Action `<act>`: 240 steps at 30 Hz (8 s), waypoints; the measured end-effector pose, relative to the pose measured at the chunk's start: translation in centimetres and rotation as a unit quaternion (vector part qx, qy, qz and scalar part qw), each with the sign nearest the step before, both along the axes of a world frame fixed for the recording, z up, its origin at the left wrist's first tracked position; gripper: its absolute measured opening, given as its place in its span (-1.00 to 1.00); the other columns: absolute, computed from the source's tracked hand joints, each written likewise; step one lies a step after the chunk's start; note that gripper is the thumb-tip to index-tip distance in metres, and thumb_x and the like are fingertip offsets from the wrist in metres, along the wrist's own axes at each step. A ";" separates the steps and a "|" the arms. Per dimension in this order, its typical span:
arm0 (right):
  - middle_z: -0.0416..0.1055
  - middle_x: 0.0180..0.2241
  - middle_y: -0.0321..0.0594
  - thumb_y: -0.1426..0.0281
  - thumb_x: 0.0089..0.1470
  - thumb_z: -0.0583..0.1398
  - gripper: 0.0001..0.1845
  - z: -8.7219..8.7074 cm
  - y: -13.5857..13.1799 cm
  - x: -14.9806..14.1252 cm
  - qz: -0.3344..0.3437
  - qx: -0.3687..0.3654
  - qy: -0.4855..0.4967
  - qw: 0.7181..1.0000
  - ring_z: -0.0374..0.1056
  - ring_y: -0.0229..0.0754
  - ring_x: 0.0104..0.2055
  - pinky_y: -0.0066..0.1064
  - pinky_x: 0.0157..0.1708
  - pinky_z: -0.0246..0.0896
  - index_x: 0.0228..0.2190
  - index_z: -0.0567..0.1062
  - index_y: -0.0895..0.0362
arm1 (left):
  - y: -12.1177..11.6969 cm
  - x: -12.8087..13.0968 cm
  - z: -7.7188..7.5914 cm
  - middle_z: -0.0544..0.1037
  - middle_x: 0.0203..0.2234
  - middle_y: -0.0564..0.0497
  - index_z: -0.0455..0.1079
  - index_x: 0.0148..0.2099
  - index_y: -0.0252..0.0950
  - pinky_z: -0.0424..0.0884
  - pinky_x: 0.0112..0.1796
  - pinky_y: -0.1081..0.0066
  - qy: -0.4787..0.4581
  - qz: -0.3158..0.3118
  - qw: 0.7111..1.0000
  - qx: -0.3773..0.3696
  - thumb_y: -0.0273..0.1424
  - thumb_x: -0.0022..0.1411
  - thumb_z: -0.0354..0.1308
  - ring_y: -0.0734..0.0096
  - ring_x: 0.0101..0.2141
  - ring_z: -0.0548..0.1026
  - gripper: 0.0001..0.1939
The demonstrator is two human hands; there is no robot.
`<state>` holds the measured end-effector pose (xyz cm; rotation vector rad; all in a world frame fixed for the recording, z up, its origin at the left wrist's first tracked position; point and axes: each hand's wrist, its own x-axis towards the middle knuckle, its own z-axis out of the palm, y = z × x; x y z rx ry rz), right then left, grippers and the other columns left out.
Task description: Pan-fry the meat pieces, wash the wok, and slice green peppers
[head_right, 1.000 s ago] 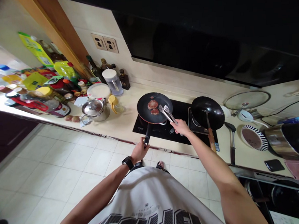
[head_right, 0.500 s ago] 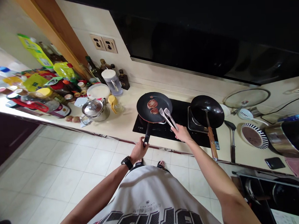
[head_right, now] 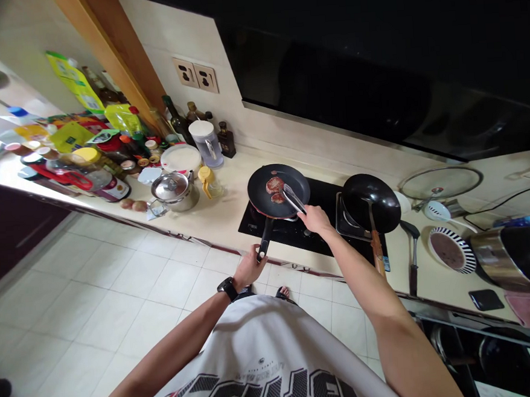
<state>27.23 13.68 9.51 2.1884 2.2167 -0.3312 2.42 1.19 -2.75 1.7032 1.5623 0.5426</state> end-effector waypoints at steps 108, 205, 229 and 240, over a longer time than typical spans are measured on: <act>0.40 -0.47 -0.34 -0.05 0.02 0.36 -0.43 -7.1 -15.8 1.9 -0.270 -0.057 0.805 0.525 0.14 -0.44 -0.64 -0.62 -0.72 0.05 -0.12 0.56 0.12 | 0.2 -0.1 -1.4 0.61 -0.41 -0.07 0.15 0.15 -0.31 0.35 -0.35 0.36 -0.026 -0.006 0.999 -0.034 -0.21 0.44 -0.04 0.23 -0.41 0.60 -0.64; 0.52 -0.02 0.15 0.06 0.22 0.21 -0.48 2.0 9.7 -6.7 -0.007 -0.020 -0.086 0.996 0.48 0.08 0.04 -0.29 -0.05 0.37 -0.04 0.58 0.24 | -0.1 0.7 -1.2 0.62 -0.30 -0.11 0.18 0.06 -0.29 0.32 -0.35 0.38 -0.028 0.006 0.998 -0.057 -0.28 0.46 -0.08 0.24 -0.31 0.59 -0.77; 0.49 -0.62 -0.12 0.04 0.25 0.18 -0.50 3.4 12.1 -3.6 0.012 -0.091 -0.081 0.993 0.48 -0.15 -0.53 -0.45 -0.39 0.35 -0.32 0.61 0.24 | -0.1 0.7 -1.1 0.63 -0.23 -0.14 0.18 0.02 -0.25 0.35 -0.32 0.36 -0.027 0.006 0.998 -0.061 -0.26 0.47 -0.09 0.22 -0.28 0.61 -0.80; 0.49 -0.64 -0.11 0.01 0.22 0.23 -0.48 4.9 8.7 1.0 -0.024 -0.138 -0.053 0.989 0.44 -0.16 -0.65 -0.43 -0.50 0.36 -0.29 0.59 0.26 | -0.2 0.6 -1.0 0.63 -0.24 -0.12 0.19 0.04 -0.25 0.36 -0.30 0.39 -0.017 0.012 0.998 -0.061 -0.27 0.46 -0.07 0.25 -0.26 0.62 -0.79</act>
